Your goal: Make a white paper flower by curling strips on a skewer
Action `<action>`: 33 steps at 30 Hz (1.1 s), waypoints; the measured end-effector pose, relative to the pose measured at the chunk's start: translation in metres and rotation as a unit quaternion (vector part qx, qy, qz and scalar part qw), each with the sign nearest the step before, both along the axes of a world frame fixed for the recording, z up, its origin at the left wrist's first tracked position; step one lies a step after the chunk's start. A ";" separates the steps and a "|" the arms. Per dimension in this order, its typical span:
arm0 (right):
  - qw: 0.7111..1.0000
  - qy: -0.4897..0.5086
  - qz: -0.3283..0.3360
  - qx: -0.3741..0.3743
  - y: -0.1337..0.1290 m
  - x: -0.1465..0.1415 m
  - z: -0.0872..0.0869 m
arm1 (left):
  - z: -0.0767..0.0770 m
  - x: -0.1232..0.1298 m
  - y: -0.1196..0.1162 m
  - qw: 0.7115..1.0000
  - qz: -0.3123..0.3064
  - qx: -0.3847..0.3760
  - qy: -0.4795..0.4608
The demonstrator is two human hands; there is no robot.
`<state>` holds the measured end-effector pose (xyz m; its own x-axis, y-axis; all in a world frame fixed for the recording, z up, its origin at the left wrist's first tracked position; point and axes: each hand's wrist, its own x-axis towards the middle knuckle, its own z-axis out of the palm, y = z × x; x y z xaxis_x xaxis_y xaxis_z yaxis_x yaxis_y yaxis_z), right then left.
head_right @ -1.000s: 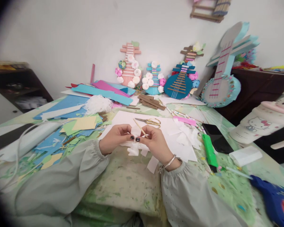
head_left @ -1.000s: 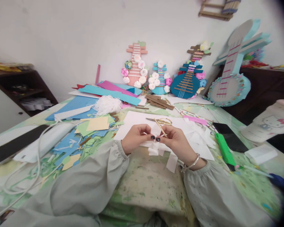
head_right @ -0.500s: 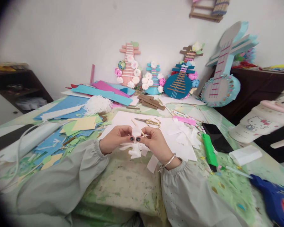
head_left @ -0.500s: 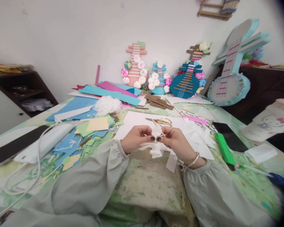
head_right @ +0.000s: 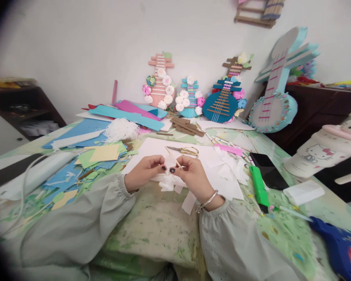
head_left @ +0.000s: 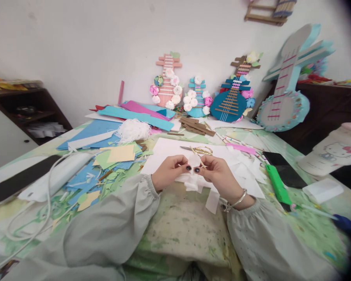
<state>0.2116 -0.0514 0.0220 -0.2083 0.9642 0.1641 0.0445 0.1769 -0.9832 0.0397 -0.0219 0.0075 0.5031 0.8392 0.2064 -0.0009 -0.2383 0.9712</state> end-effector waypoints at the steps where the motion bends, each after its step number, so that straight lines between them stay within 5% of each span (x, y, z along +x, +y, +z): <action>1: 1.000 0.003 -0.006 0.002 0.000 0.000 0.000 | 0.000 0.000 0.000 1.000 0.009 0.005 -0.002; 11: 0.991 -0.081 -0.047 0.098 -0.002 0.000 0.000 | 0.002 0.000 -0.001 0.996 0.088 0.026 0.005; 21: 0.922 -0.227 -0.127 0.287 -0.002 0.019 0.009 | -0.002 -0.001 0.001 0.997 0.045 -0.028 -0.064; 33: 0.915 -0.296 -0.068 0.264 -0.003 0.021 0.008 | -0.004 -0.001 0.000 0.996 0.048 -0.042 -0.064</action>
